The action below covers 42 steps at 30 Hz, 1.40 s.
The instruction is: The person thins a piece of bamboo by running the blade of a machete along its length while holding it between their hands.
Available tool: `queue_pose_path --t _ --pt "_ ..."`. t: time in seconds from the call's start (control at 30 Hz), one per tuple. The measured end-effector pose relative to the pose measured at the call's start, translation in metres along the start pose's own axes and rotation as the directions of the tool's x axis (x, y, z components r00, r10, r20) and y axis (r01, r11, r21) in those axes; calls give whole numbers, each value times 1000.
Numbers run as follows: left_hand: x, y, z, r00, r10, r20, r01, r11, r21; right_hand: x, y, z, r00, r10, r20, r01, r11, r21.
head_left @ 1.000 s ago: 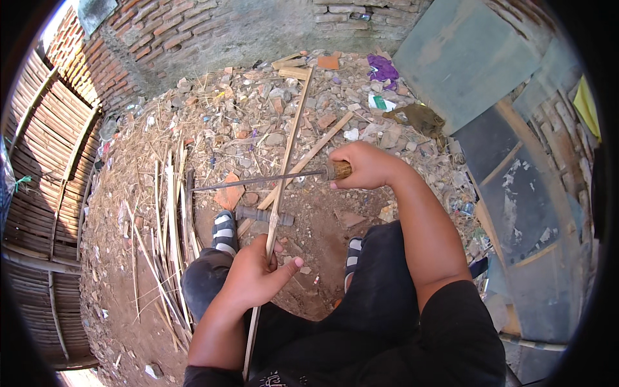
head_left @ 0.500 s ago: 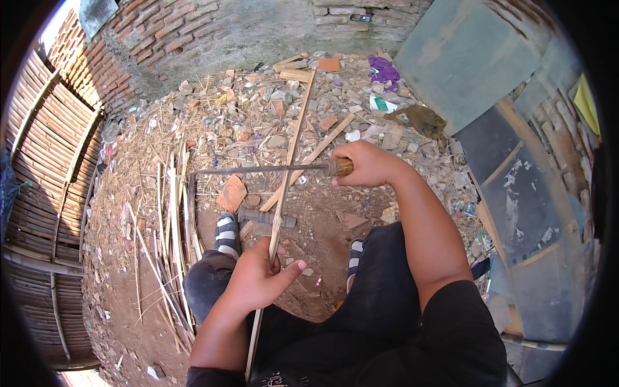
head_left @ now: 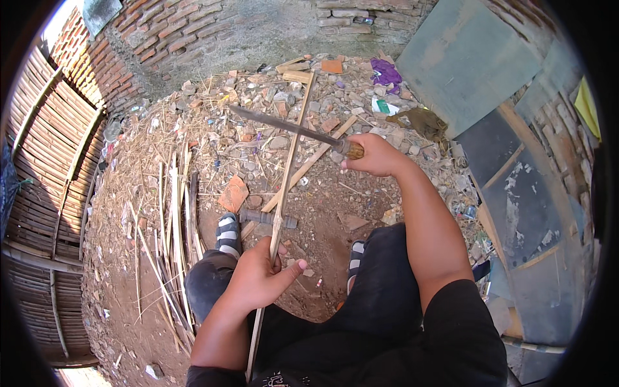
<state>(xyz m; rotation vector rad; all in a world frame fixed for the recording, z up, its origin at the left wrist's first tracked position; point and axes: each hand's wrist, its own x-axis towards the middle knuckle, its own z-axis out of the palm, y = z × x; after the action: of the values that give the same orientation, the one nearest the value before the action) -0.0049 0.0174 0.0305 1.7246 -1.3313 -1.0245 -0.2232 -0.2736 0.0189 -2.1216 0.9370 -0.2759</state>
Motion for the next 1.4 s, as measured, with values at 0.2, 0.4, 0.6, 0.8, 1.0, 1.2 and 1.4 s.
queue_pose_path --t 0.2,0.4,0.6,0.8,1.0,1.2,1.4 --pt "3 -4 0 1000 -20 0 20 999 34 1 4 13 990 -43 -134 38 999 -38" --pt "1 -7 6 1000 23 -14 -24 999 -34 -3 -11 6 987 -106 117 119 987 -105" --pt "1 -2 1 1000 -27 2 27 1000 9 -2 0 6 993 21 -119 -19 1000 25" --pt "0 -4 2 1000 -4 -5 4 1000 14 -4 -21 11 960 -177 215 206 971 -123" --pt "0 3 0 1000 -2 14 1 999 47 4 14 1 977 108 -184 -92 991 94" --pt "-1 0 1 1000 -13 6 13 1000 15 -8 -20 0 961 -141 239 184 968 -172" --pt "1 -3 2 1000 22 9 -22 999 30 -1 6 -4 981 108 -158 -103 994 41"
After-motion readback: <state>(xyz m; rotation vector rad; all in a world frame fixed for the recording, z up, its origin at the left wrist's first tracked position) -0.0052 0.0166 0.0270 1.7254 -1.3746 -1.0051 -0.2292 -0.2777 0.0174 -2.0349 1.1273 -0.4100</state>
